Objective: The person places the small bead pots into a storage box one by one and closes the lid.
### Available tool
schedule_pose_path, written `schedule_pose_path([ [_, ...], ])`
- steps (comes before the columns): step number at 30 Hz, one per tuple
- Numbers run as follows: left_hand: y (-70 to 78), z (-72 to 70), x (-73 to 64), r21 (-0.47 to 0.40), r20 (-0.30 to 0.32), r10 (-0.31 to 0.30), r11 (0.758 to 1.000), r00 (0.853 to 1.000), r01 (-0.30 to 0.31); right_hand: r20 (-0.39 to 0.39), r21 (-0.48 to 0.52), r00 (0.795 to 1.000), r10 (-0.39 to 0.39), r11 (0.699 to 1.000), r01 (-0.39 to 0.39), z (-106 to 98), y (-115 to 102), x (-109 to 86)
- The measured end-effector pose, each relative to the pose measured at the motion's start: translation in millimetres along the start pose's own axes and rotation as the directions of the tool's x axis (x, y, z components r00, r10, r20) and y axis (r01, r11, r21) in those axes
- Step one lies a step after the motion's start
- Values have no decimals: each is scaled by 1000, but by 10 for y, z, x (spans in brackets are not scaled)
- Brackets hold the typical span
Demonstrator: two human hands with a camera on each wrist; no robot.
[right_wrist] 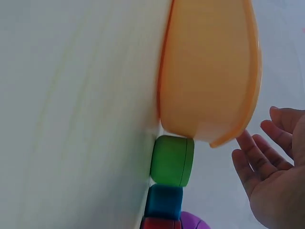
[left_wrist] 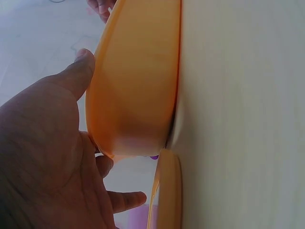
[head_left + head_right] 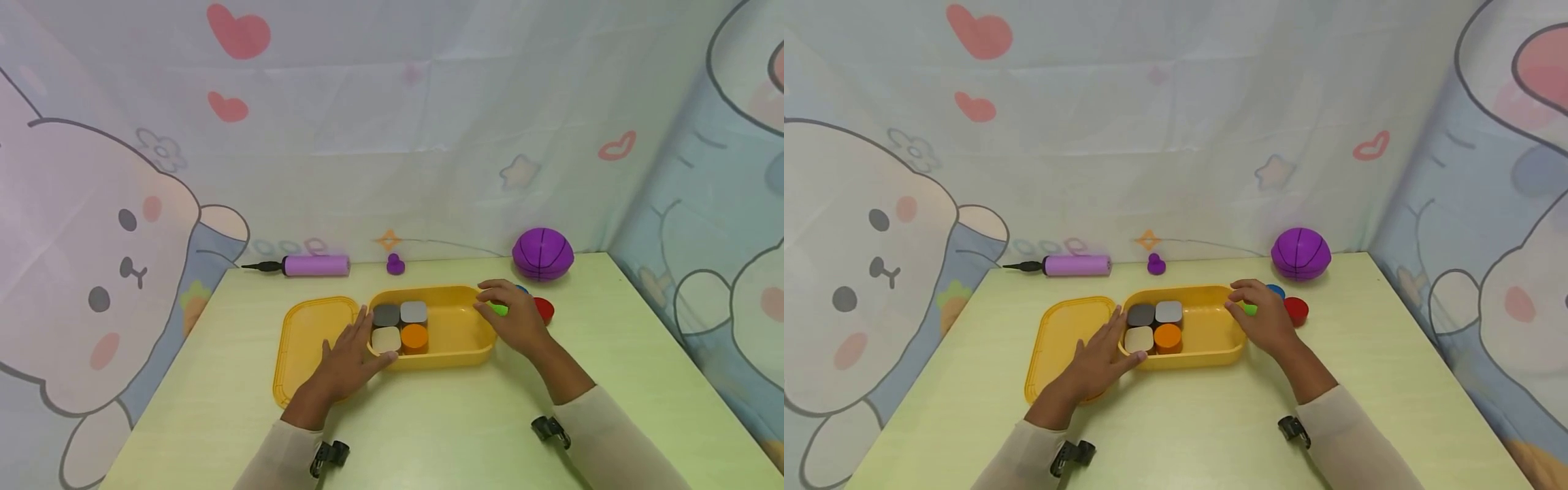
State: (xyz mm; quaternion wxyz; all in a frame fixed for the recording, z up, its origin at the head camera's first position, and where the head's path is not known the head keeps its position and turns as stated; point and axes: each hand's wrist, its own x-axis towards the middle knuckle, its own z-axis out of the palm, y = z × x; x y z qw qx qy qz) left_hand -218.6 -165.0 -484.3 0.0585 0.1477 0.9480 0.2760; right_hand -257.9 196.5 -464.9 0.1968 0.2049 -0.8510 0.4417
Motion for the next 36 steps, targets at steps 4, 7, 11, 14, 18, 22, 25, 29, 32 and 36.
schedule_pose_path([
  [4, 5, 5, 3, -5, -5, 2, 1000, 1000, -2, -2, -53, 1000, 19, 998, -19, -103, 42, -36],
  [7, 10, 10, 2, -1, -7, 1, 1000, 1000, -1, -7, -65, 999, 33, 997, -33, -169, 96, -76],
  [11, 17, 17, -2, 15, -11, -2, 1000, 1000, 2, -24, -62, 999, 41, 997, -42, -260, 171, -140],
  [14, 17, 25, -4, 27, -18, -2, 1000, 1000, 3, -38, -78, 998, 52, 995, -55, -320, 230, -185],
  [18, 20, 22, -11, 30, -19, -5, 1000, 1000, 5, -67, -99, 995, 78, 992, -84, -375, 306, -232],
  [22, 29, 6, -17, 27, -16, -7, 1000, 1000, 7, -117, -70, 985, 128, 988, -137, -388, 420, -263],
  [25, 34, 2, -15, 28, -17, -6, 1000, 1000, 7, -150, -37, 970, 192, 979, -200, -394, 507, -284],
  [29, 43, -2, -15, 27, -17, 0, 1000, 1000, 1, -181, 7, 942, 281, 959, -285, -431, 581, -324],
  [32, 47, -4, -14, 29, -16, 3, 1000, 1000, -3, -196, 45, 921, 337, 941, -335, -460, 630, -350],
  [36, 48, -8, -14, 34, -13, -3, 999, 1000, 3, -189, 86, 893, 408, 913, -399, -472, 721, -367],
])
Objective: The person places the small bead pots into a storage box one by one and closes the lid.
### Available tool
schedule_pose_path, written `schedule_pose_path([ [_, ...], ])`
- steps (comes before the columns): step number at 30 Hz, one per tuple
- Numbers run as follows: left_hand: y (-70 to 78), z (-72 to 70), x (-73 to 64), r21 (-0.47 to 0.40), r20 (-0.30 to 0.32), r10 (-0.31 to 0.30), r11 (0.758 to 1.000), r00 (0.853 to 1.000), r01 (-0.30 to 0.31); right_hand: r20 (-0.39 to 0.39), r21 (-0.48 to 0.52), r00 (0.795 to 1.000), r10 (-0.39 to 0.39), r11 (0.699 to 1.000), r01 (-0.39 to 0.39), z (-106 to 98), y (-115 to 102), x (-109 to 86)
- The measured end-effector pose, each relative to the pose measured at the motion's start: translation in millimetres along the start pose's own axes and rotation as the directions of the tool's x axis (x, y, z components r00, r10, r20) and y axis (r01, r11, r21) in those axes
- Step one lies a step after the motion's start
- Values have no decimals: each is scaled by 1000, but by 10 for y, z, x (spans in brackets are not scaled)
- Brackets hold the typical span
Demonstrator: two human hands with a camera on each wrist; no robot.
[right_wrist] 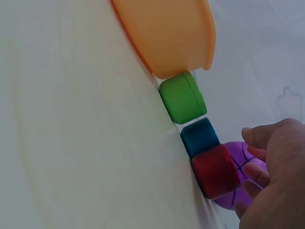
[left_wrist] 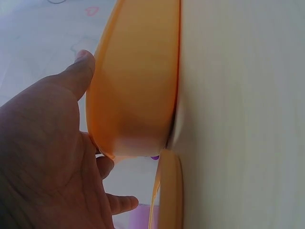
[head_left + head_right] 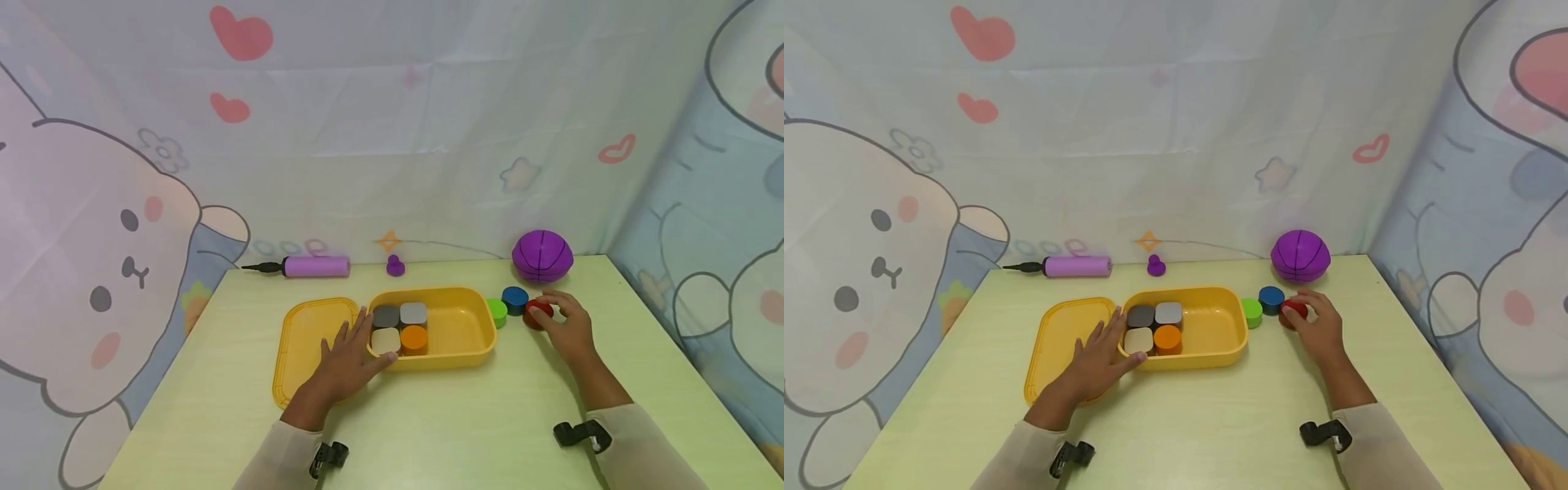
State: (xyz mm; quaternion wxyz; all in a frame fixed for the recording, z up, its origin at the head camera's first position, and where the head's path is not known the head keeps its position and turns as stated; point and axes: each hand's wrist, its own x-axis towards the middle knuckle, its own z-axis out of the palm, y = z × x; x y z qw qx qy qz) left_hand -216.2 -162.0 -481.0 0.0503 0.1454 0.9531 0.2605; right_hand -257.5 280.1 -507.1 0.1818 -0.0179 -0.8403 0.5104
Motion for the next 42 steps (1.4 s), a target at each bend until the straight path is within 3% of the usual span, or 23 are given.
schedule_pose_path([
  [7, 18, -18, -12, -8, 4, -6, 1000, 1000, 6, 64, 49, 988, 142, 988, -145, -11, 114, 34],
  [16, -6, 1, -8, -6, 5, -1, 1000, 1000, 1, 94, 58, 970, 224, 971, -230, -4, 126, 30],
  [42, 9, -9, -17, -14, 1, 7, 1000, 1000, -7, -21, 59, 972, 235, 971, -233, -15, 108, -1],
])
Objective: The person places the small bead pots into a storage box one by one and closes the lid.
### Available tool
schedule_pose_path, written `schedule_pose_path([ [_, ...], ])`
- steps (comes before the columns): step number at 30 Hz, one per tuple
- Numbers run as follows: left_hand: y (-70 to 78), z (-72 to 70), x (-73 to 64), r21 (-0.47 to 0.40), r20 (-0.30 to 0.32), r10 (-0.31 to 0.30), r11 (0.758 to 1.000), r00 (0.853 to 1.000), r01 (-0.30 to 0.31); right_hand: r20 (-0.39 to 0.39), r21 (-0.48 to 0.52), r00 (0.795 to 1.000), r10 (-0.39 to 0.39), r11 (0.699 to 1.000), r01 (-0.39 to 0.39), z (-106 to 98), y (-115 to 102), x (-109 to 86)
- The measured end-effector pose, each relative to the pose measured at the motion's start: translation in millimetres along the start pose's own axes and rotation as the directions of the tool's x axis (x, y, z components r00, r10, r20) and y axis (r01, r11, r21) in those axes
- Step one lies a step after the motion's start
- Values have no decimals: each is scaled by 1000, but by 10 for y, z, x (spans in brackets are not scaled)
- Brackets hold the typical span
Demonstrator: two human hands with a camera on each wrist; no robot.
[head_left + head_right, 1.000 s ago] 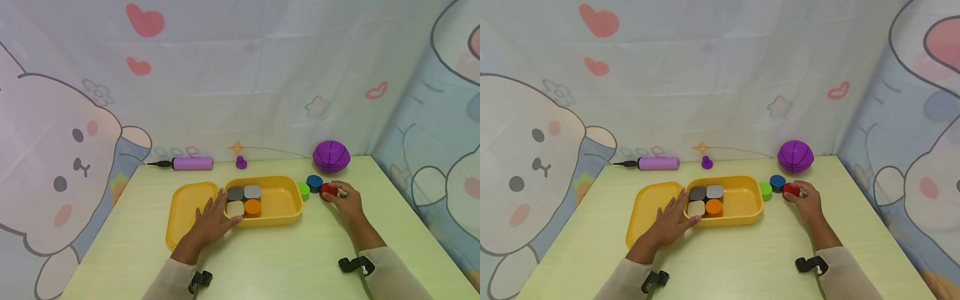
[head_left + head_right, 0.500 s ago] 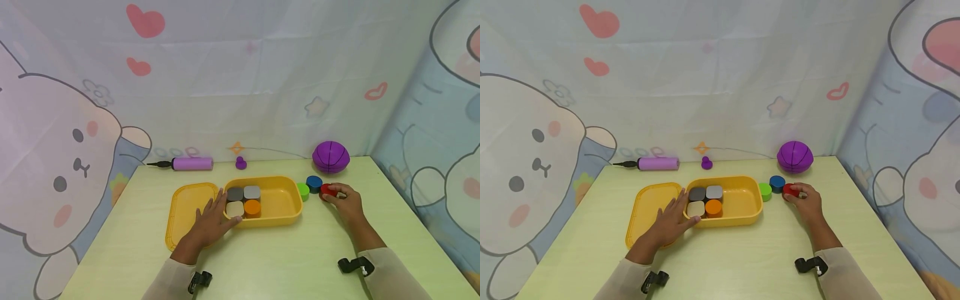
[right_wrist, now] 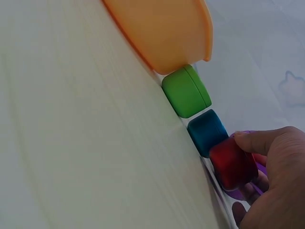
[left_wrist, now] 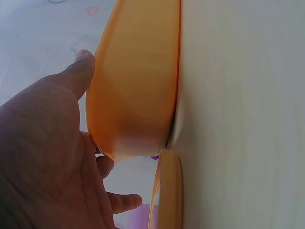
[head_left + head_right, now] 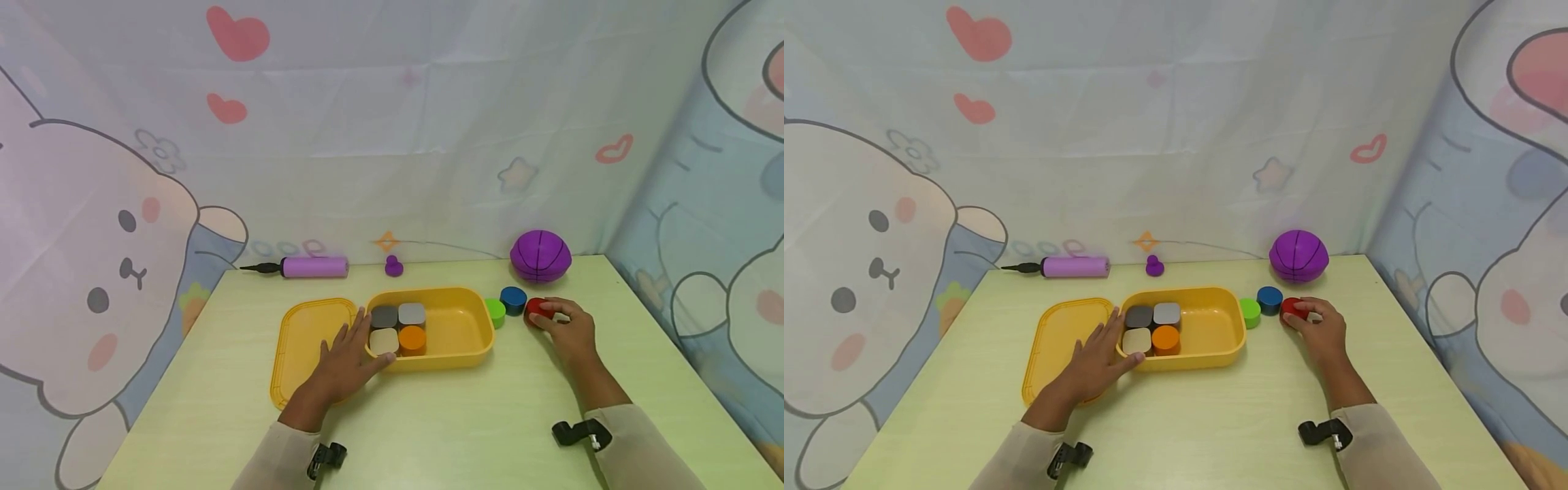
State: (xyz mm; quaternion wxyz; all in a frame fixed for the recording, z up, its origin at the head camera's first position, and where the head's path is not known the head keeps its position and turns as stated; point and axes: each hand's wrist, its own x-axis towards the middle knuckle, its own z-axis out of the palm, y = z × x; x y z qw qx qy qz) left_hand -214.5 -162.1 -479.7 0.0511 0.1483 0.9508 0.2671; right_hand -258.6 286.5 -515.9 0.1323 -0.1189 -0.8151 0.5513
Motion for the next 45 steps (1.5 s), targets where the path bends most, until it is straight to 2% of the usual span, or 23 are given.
schedule_pose_path([
  [4, 0, -4, 3, -2, 1, -3, 1000, 1000, 3, -24, -9, 999, -30, 1000, 30, 6, -21, -17],
  [12, -11, 11, 27, -12, 3, -3, 1000, 1000, 3, -124, -30, 988, -90, 996, 87, -1, -104, -41],
  [16, -6, 7, 18, -7, -1, -7, 1000, 1000, 7, -158, -28, 977, -146, 989, 144, 26, -112, -52],
  [21, -15, 18, 23, 0, -1, -5, 1000, 1000, 5, -193, -23, 951, -240, 970, 240, 91, -132, -77],
  [32, -29, 34, 30, -13, -7, -2, 1000, 1000, 2, -152, 50, 893, -423, 899, 435, 193, -335, -170],
  [37, -23, 34, 30, -12, -7, 1, 1000, 1000, -1, -127, 91, 868, -480, 866, 492, 250, -456, -217],
  [41, -28, 20, 26, -19, -6, -2, 1000, 1000, 2, -109, 93, 863, -493, 860, 502, 306, -536, -233],
  [45, -45, 25, 27, -28, 0, -6, 1000, 1000, 6, -78, 83, 871, -485, 868, 490, 371, -589, -252],
])
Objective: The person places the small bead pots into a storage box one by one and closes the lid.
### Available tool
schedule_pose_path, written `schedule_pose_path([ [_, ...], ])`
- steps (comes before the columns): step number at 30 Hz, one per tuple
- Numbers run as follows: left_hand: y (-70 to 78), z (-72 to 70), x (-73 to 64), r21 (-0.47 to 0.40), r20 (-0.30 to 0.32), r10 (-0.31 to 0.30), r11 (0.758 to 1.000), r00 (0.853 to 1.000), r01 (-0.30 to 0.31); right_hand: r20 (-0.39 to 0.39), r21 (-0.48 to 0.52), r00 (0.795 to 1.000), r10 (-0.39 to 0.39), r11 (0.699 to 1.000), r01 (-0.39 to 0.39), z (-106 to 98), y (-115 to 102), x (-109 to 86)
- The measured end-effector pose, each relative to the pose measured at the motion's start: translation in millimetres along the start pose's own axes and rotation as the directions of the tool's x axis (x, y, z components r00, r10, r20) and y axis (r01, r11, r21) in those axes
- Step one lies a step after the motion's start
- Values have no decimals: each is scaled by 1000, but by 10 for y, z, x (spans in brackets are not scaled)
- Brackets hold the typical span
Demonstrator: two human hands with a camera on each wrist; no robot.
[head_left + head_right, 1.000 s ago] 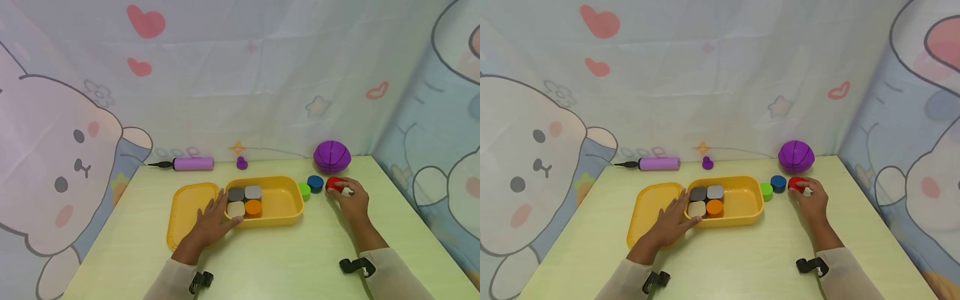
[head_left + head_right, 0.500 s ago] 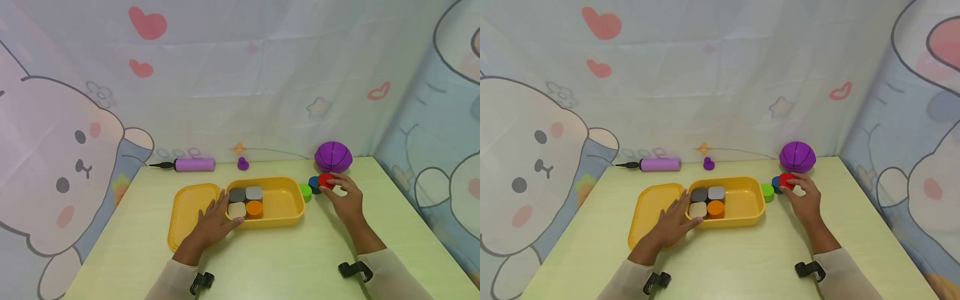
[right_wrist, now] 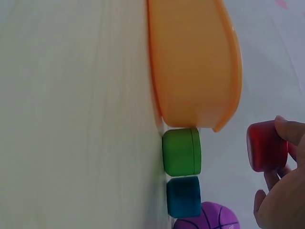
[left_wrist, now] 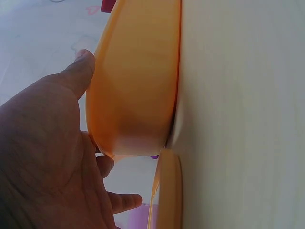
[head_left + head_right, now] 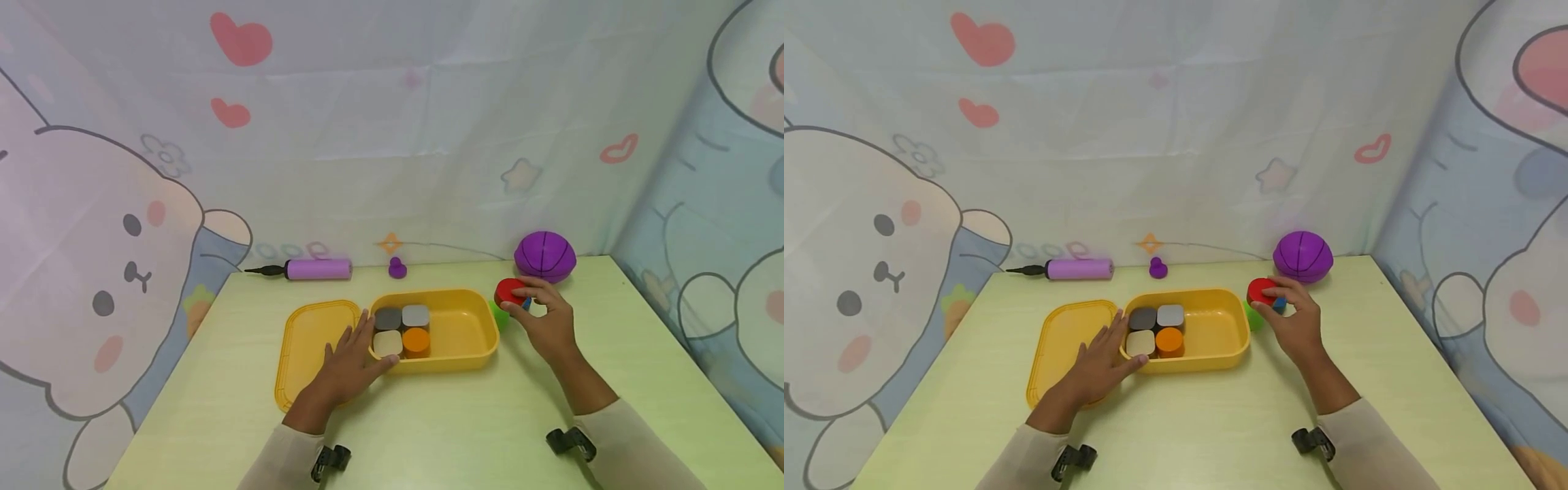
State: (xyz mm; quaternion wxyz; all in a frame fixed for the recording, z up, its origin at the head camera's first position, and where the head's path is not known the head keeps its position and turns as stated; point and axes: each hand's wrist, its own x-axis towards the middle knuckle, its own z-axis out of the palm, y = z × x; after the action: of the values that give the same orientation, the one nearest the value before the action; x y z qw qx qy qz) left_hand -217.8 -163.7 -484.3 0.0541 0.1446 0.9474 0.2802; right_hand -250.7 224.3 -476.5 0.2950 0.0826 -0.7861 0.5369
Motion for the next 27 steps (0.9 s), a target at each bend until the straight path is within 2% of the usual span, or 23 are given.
schedule_pose_path([
  [5, 6, -1, -9, -9, -3, 1, 1000, 1000, -1, 64, 17, 998, -2, 1000, 1, 106, -88, 3],
  [12, 31, -12, -14, 1, -4, -2, 1000, 1000, 2, 148, 99, 989, 14, 995, -29, 267, -161, -7],
  [19, 52, -30, -31, -8, 0, -10, 1000, 1000, 10, 240, 12, 971, -19, 1000, 16, 386, -186, -5],
  [27, 57, -33, -36, -21, 1, -9, 1000, 1000, 9, 326, -27, 945, -9, 999, 19, 525, -209, 36],
])
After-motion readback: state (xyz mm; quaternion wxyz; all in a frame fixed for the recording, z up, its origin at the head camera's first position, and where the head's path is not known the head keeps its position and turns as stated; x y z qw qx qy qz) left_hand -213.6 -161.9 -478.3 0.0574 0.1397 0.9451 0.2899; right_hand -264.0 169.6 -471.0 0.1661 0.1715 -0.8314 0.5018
